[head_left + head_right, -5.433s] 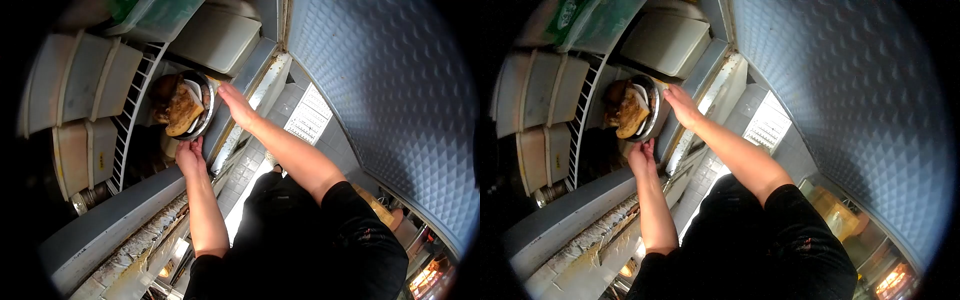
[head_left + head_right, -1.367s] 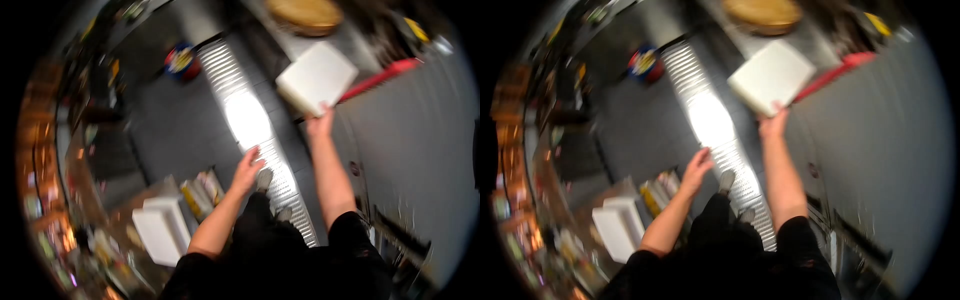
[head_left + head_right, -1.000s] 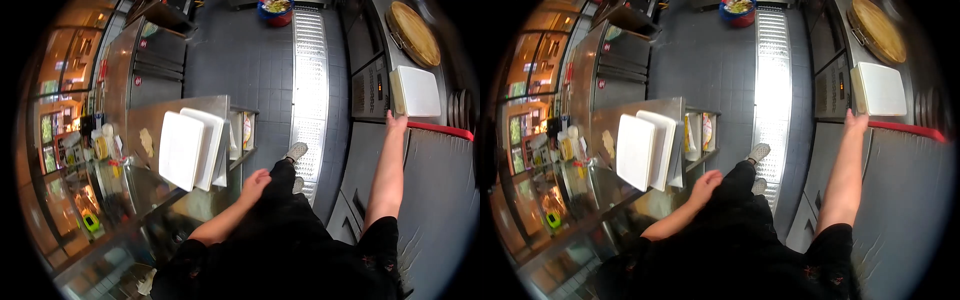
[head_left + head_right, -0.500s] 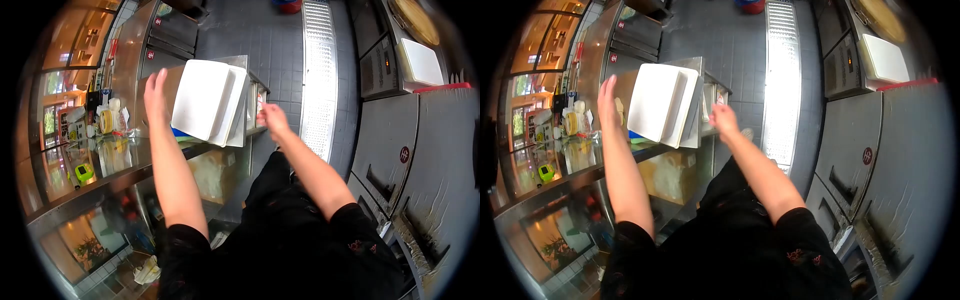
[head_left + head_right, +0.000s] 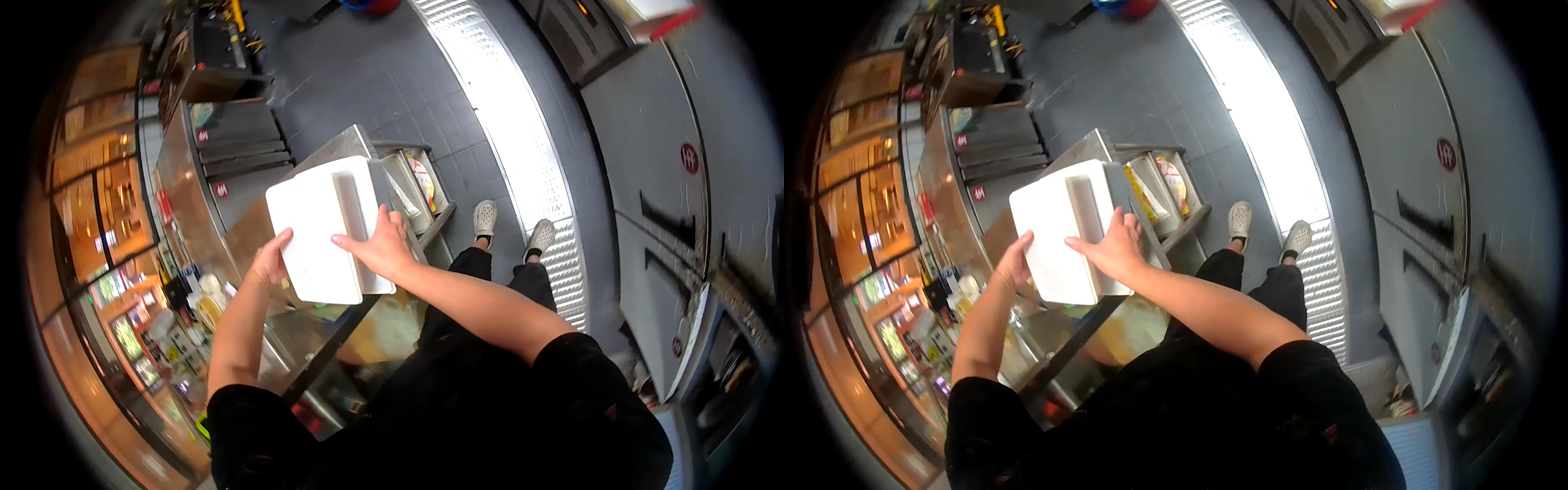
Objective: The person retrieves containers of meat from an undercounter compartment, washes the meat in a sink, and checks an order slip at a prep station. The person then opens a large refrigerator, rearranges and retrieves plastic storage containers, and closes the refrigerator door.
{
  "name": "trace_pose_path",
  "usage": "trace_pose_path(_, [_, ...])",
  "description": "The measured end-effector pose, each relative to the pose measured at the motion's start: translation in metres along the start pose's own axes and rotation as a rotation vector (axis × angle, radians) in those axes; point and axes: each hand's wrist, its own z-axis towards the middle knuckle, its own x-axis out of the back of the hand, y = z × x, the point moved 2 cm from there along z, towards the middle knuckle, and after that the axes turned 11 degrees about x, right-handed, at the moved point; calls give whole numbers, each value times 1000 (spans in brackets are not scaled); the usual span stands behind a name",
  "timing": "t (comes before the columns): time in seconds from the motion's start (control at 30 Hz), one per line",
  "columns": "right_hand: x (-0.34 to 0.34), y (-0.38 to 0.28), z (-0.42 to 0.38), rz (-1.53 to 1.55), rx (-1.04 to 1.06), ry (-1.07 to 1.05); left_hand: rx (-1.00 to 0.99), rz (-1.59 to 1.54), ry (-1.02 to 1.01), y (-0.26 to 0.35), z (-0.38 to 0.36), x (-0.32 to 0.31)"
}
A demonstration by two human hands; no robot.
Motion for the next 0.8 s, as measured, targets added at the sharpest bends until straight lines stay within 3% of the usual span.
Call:
trace_pose_path(0.13, [5, -6, 1, 23, -10, 42, -61, -58, -52, -5, 19, 11])
trace_pose_path(0.43, [17, -1, -9, 71, -16, 144, -73, 66, -126, 8, 5, -27])
trace_pose_path(0.8, [89, 40, -51, 77, 30, 367, -128, 217, -226, 14, 3, -140])
